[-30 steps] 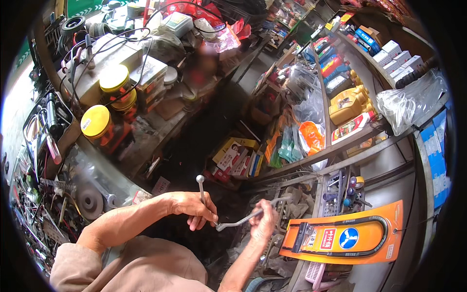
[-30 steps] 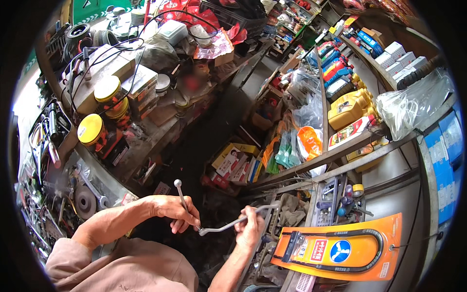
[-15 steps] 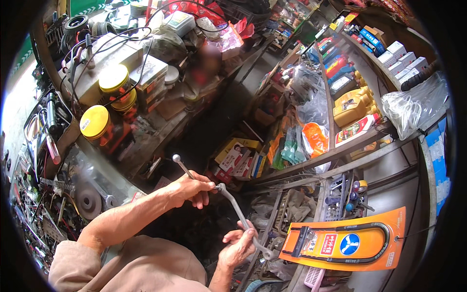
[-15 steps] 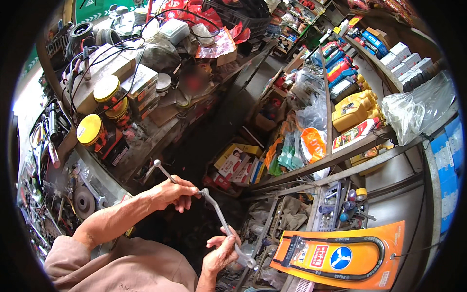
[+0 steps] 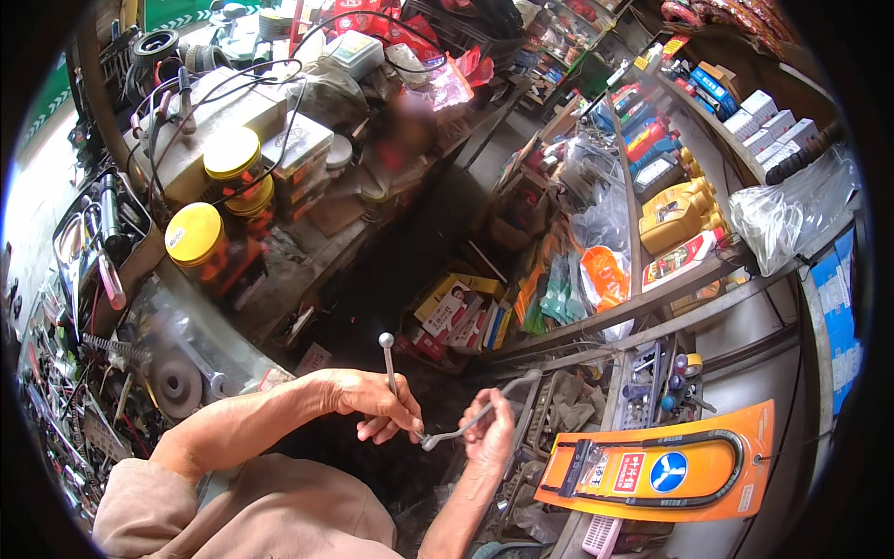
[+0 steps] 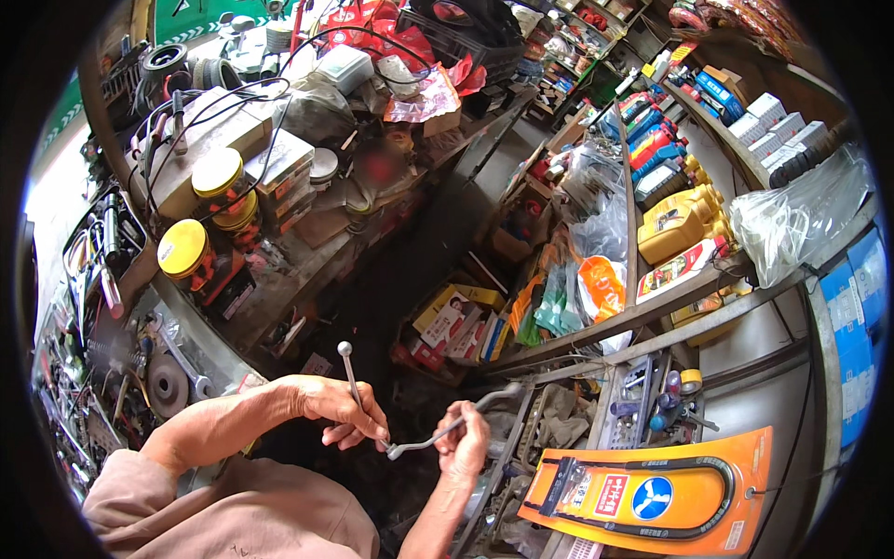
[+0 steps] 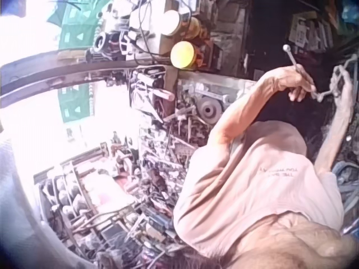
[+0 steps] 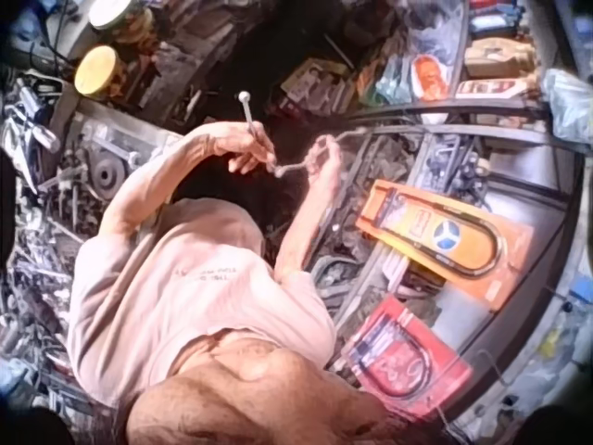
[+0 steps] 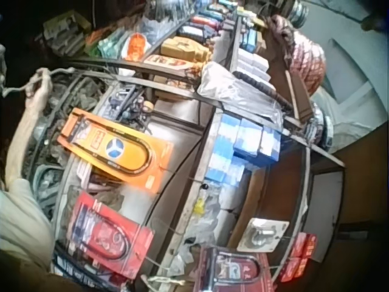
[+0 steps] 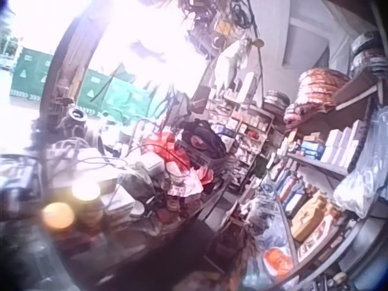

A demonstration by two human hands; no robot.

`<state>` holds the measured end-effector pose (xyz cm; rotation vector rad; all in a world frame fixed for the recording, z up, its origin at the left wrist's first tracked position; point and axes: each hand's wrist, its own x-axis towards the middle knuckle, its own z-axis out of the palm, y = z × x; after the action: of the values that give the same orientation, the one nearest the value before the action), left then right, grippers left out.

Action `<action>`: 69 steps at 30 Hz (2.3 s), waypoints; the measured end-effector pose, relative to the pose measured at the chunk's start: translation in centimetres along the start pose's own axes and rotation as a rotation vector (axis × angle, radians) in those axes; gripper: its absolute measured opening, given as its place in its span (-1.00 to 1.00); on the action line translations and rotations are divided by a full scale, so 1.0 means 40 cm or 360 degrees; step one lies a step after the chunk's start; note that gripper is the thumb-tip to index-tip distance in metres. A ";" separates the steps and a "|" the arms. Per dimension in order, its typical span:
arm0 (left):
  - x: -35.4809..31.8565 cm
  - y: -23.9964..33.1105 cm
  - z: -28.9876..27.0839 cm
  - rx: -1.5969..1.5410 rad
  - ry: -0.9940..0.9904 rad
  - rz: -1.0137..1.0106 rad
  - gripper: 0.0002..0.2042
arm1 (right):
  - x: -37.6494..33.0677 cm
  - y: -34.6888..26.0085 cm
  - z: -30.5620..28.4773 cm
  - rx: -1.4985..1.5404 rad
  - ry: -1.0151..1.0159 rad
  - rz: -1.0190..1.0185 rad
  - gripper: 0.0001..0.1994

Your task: The person holds a socket wrench and a small metal component, manipulating them together. They then reach for a different wrench from a shelf and attempt to fit it onto the socket wrench, repeatedly adjusting the grip and alignment.

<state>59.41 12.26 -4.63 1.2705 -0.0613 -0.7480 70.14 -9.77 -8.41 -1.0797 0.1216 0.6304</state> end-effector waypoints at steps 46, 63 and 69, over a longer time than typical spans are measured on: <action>0.026 -0.018 -0.045 -0.0864 0.0770 0.0193 -0.73 | -0.162 0.128 0.078 0.0407 0.0181 -0.0430 -0.58; 0.026 -0.045 -0.016 -0.0151 0.0375 -0.0122 -0.75 | -0.065 -0.119 0.078 -0.1162 0.0065 -0.0734 -0.82; 0.044 -0.039 -0.032 -0.0572 0.0974 -0.0057 -0.75 | -0.135 -0.053 0.110 -0.1162 0.0319 -0.1006 -0.71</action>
<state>60.56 12.25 -7.04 1.1062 0.5702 -0.3520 65.93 -8.96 -2.52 -1.7801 -0.2956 -0.0334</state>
